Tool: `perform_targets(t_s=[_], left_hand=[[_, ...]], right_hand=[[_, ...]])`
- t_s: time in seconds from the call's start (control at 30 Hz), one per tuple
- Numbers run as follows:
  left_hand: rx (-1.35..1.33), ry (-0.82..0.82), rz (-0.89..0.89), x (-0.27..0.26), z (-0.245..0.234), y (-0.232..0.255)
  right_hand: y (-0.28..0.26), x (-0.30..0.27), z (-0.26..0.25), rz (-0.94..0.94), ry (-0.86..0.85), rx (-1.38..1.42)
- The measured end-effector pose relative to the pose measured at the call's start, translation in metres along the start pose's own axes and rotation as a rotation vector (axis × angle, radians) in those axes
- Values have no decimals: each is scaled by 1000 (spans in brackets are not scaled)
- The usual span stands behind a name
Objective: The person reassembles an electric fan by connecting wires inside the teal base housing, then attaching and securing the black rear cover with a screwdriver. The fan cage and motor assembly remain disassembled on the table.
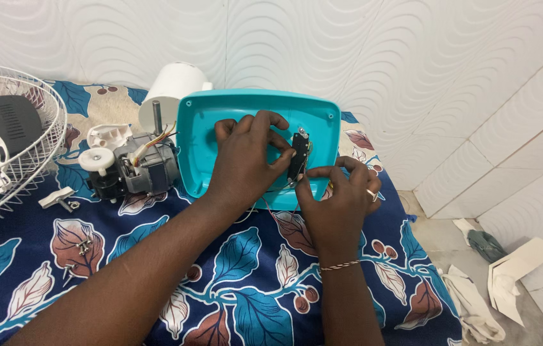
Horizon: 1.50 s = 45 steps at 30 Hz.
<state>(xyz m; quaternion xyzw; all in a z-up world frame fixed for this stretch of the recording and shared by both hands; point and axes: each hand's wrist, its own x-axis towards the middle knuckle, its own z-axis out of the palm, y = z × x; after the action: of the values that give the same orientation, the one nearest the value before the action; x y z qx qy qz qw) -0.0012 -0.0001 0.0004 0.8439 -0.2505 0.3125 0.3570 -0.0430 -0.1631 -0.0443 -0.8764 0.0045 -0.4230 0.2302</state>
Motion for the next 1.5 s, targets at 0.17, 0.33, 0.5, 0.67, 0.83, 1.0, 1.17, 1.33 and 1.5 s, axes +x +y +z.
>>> perform_targets(t_s=[0.17, 0.33, 0.5, 0.67, 0.83, 1.0, 1.17, 1.33, 1.5], left_hand=[[10, 18, 31, 0, 0, 0], [21, 28, 35, 0, 2, 0], [13, 37, 42, -1, 2, 0], [26, 16, 25, 0, 2, -1], [26, 14, 12, 0, 2, 0], [30, 9, 19, 0, 3, 0], [37, 21, 35, 0, 3, 0], [35, 13, 27, 0, 2, 1], [48, 12, 65, 0, 1, 1]], right_hand=[[1, -1, 0, 64, -40, 91], [2, 2, 0, 130, -113, 156], [2, 1, 1, 127, -125, 168], [4, 1, 3, 137, -141, 145], [5, -1, 4, 63, -52, 108], [5, 0, 2, 39, -19, 68], [4, 1, -1, 12, 25, 77], [0, 2, -6, 16, 55, 76], [0, 3, -13, -31, 170, 104]])
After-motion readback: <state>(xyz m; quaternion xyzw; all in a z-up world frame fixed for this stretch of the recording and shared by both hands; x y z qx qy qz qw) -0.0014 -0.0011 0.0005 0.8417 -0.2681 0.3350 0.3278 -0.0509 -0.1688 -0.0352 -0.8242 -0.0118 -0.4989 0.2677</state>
